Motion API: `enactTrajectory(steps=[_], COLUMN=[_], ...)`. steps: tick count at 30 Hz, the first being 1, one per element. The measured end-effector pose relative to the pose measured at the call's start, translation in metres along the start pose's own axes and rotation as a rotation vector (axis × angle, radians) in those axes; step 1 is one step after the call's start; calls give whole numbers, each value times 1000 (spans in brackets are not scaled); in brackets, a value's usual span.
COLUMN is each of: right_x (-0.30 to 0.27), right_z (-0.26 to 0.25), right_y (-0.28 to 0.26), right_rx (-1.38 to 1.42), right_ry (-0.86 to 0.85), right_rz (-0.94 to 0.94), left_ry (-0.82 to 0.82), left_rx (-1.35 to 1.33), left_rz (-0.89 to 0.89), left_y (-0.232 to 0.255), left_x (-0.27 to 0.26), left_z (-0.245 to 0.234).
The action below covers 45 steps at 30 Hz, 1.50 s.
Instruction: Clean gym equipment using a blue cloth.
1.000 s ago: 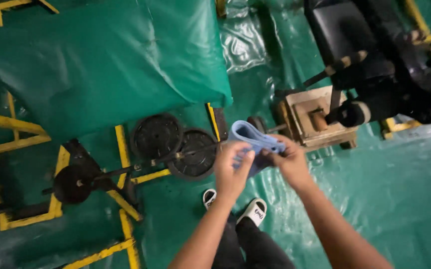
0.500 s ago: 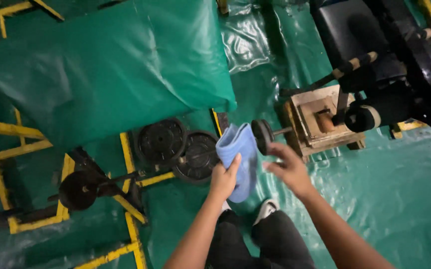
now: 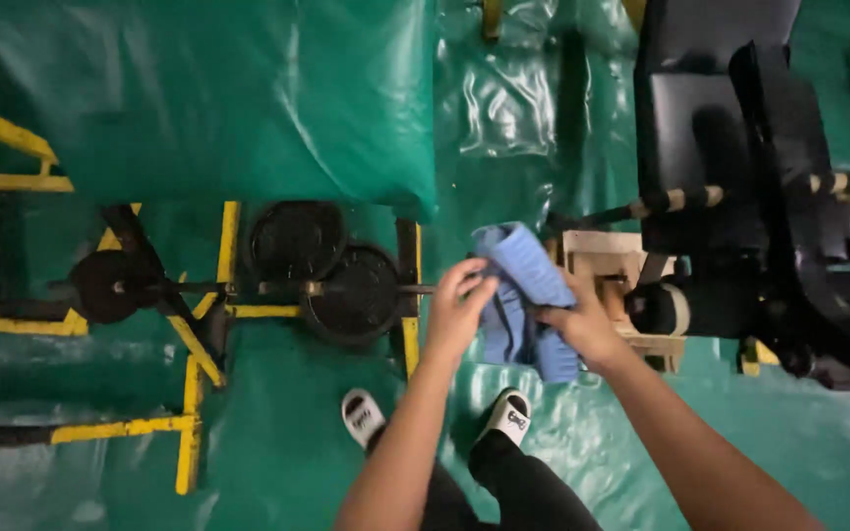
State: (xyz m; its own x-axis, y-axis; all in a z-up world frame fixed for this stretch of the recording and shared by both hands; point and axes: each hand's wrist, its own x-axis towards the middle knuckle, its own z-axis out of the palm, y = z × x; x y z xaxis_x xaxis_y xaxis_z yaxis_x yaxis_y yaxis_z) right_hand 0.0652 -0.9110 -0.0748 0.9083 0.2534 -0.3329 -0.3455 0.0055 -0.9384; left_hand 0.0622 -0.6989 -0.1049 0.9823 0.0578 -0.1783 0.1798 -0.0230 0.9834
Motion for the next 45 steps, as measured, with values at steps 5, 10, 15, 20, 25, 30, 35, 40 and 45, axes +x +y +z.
enactTrajectory(steps=[5,10,15,20,25,30,35,40,45], right_x=[-17,-3,60,103,160,199,223,239,272], right_z=[-34,9,42,48,67,87,111,135,171], right_y=[-23,-75,-55,-31,-73,-150,-178,-184,-179], right_rx=[-138,-177,-456,-330,-302,-398,-615,-574,-781], right_ry=[-143,-184,-323,-374,-314,-439,-315,-337,-513], right_rz=[195,502,206,141,112,33,178,71,28], left_ry=[105,47,420,419,329,303,227,289,340], left_rx=[-601,-993,-587,-685,-947,-553,-438,-535,-586], left_rz=[-199,-339,-310,-284,-451,-404,-197,-23,-156], left_y=[3,-15,3,20,10,8,85,113,100], left_x=[-27,-34,-13,1,69,136,156,152,135], left_z=[32,31,-6,-63,-115,-133,-152,-180,-221])
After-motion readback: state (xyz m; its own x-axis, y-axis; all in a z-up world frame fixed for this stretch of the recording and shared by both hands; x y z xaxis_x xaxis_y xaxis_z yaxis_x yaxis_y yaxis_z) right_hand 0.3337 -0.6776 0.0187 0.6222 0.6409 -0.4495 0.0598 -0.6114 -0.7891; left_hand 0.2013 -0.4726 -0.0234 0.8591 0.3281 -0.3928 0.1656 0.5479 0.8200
